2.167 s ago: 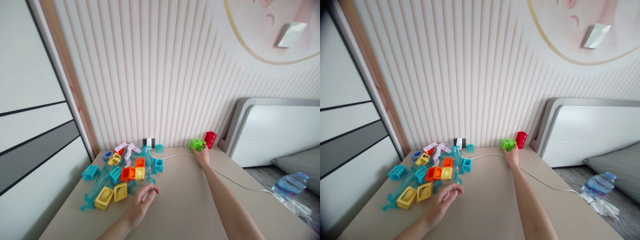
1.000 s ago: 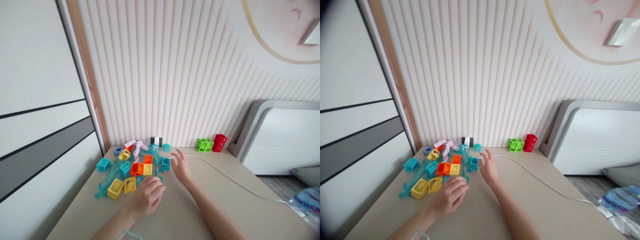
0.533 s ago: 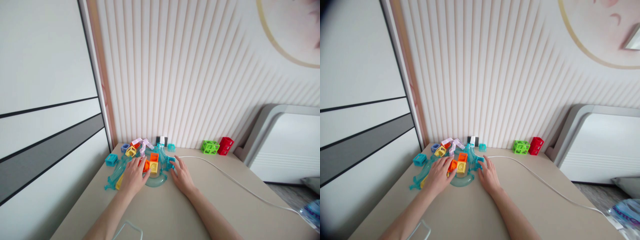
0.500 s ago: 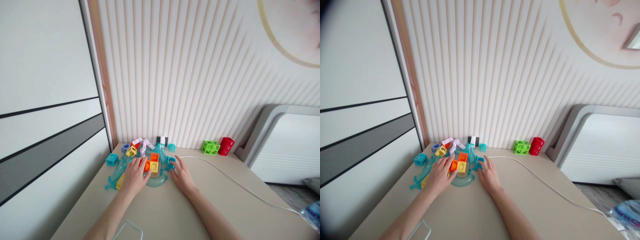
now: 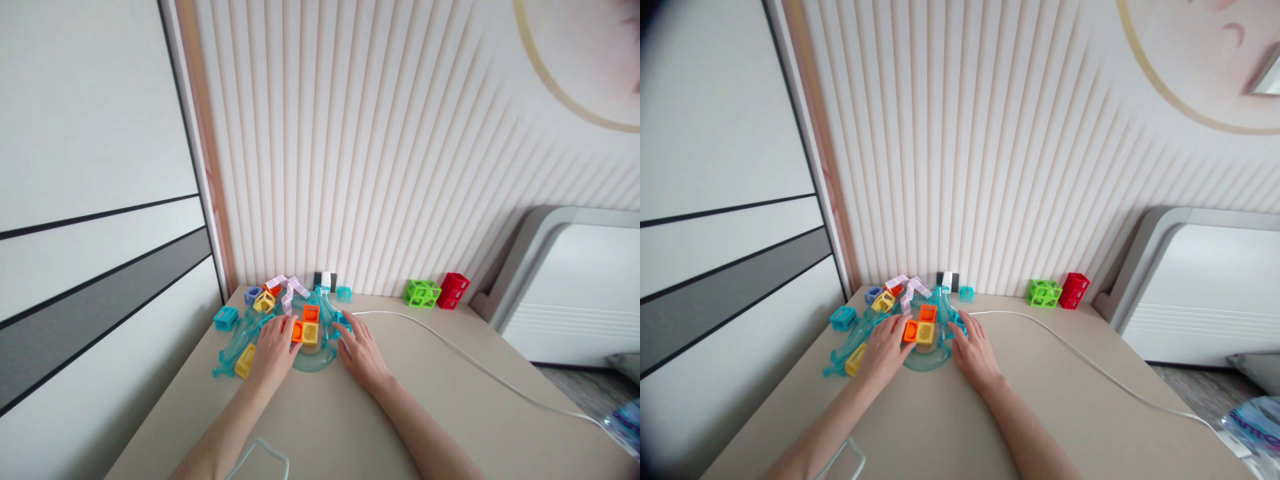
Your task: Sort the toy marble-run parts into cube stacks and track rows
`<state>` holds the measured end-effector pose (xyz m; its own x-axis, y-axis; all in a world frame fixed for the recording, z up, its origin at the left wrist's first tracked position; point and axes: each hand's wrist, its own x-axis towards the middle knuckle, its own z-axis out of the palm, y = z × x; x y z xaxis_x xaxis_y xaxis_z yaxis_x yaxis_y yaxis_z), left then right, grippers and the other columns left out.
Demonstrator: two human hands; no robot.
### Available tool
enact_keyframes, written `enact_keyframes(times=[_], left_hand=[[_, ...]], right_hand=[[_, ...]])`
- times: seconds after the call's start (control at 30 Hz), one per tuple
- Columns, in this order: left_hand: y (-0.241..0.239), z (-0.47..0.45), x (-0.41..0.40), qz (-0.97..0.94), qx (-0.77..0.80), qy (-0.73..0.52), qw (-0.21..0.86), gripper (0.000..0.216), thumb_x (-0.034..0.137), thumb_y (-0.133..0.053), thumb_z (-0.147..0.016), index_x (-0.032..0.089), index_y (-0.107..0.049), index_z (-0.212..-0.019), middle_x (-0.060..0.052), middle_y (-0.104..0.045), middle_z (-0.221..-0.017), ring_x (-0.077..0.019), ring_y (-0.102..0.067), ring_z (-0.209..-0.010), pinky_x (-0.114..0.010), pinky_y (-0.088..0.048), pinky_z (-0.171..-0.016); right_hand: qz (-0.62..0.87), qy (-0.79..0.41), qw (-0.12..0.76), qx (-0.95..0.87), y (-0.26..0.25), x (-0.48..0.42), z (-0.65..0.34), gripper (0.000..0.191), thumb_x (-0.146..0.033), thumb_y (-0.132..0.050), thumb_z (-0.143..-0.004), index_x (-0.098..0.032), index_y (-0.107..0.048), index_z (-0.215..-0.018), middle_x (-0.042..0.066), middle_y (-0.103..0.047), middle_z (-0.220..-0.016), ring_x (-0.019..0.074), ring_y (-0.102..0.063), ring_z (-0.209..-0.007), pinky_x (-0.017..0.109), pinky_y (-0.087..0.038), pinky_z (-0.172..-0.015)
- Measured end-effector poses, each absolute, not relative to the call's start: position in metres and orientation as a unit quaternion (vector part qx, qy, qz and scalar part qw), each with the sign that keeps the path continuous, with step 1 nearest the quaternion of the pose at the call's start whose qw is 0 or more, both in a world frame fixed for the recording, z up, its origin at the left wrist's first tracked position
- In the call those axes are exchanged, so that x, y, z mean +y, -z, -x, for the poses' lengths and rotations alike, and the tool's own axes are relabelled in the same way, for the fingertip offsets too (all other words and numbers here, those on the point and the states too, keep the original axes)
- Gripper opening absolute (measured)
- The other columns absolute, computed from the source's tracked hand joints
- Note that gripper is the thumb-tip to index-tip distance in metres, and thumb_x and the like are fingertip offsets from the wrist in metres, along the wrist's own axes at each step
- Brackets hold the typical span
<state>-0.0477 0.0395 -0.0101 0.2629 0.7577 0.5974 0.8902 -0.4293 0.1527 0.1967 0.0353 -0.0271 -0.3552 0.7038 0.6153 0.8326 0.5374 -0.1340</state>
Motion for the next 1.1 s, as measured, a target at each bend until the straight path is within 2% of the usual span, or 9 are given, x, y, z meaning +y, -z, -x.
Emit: enact_keyframes(times=[0.17,0.33,0.53,0.63,0.77,0.97,1.1], left_hand=[[0.007,0.046,0.038,0.788,-0.513,0.323,0.104,0.042,0.013,-0.065,-0.079,0.019,-0.053,-0.119,-0.011,-0.065,-0.111,-0.0315,-0.06,-0.106,-0.046,-0.05,-0.092],[0.01,0.044,0.038,0.79,-0.493,0.354,0.092,0.035,0.018,-0.065,-0.084,0.02,-0.052,-0.116,-0.01,-0.068,-0.108,-0.0304,-0.064,-0.102,-0.045,-0.051,-0.09],[0.012,0.044,0.041,0.773,-0.487,0.4,0.073,0.036,0.036,-0.062,-0.09,0.017,-0.051,-0.118,-0.013,-0.069,-0.106,-0.0301,-0.067,-0.099,-0.043,-0.054,-0.085],[0.011,0.043,0.04,0.759,-0.492,0.423,0.061,0.036,0.042,-0.056,-0.093,0.017,-0.052,-0.119,-0.014,-0.07,-0.105,-0.0299,-0.069,-0.098,-0.042,-0.056,-0.082],[0.012,0.043,0.039,0.749,-0.497,0.436,0.038,0.041,0.048,-0.051,-0.096,0.016,-0.05,-0.122,-0.015,-0.071,-0.105,-0.0294,-0.07,-0.097,-0.04,-0.057,-0.079],[0.015,0.043,0.038,0.731,-0.503,0.46,0.007,0.044,0.05,-0.047,-0.097,0.017,-0.045,-0.127,-0.016,-0.07,-0.111,-0.0304,-0.07,-0.101,-0.04,-0.057,-0.08],[0.015,0.043,0.038,0.717,-0.514,0.471,-0.017,0.044,0.049,-0.044,-0.098,0.015,-0.044,-0.126,-0.017,-0.07,-0.111,-0.0304,-0.071,-0.098,-0.04,-0.058,-0.078]], right_hand=[[0.451,0.098,0.313,-0.83,0.019,0.028,-0.152,0.039,-0.021,-0.056,-0.093,-0.024,-0.057,-0.132,0.016,-0.054,-0.141,0.0322,-0.051,-0.131,0.057,-0.043,-0.108],[0.435,0.075,0.318,-0.839,0.022,0.025,-0.137,0.038,-0.022,-0.055,-0.094,-0.023,-0.057,-0.132,0.014,-0.056,-0.141,0.0299,-0.05,-0.133,0.055,-0.041,-0.11],[0.448,0.055,0.327,-0.83,0.029,0.026,-0.149,0.023,-0.017,-0.059,-0.09,-0.023,-0.066,-0.111,0.011,-0.064,-0.13,0.0297,-0.058,-0.122,0.054,-0.046,-0.105],[0.456,0.045,0.332,-0.824,0.029,0.027,-0.151,0.016,-0.018,-0.063,-0.089,-0.023,-0.065,-0.103,0.01,-0.064,-0.129,0.028,-0.061,-0.115,0.049,-0.05,-0.1],[0.462,0.036,0.335,-0.82,0.031,0.029,-0.153,0.017,-0.013,-0.063,-0.085,-0.023,-0.062,-0.099,0.009,-0.065,-0.129,0.0263,-0.064,-0.113,0.046,-0.052,-0.099],[0.464,0.017,0.347,-0.815,0.039,0.032,-0.157,0.022,-0.015,-0.057,-0.087,-0.023,-0.059,-0.107,0.012,-0.066,-0.13,0.0263,-0.066,-0.113,0.043,-0.056,-0.095],[0.473,-0.001,0.371,-0.799,0.037,0.03,-0.158,0.02,-0.017,-0.055,-0.09,-0.024,-0.057,-0.108,0.01,-0.066,-0.13,0.0257,-0.066,-0.113,0.043,-0.055,-0.096]])
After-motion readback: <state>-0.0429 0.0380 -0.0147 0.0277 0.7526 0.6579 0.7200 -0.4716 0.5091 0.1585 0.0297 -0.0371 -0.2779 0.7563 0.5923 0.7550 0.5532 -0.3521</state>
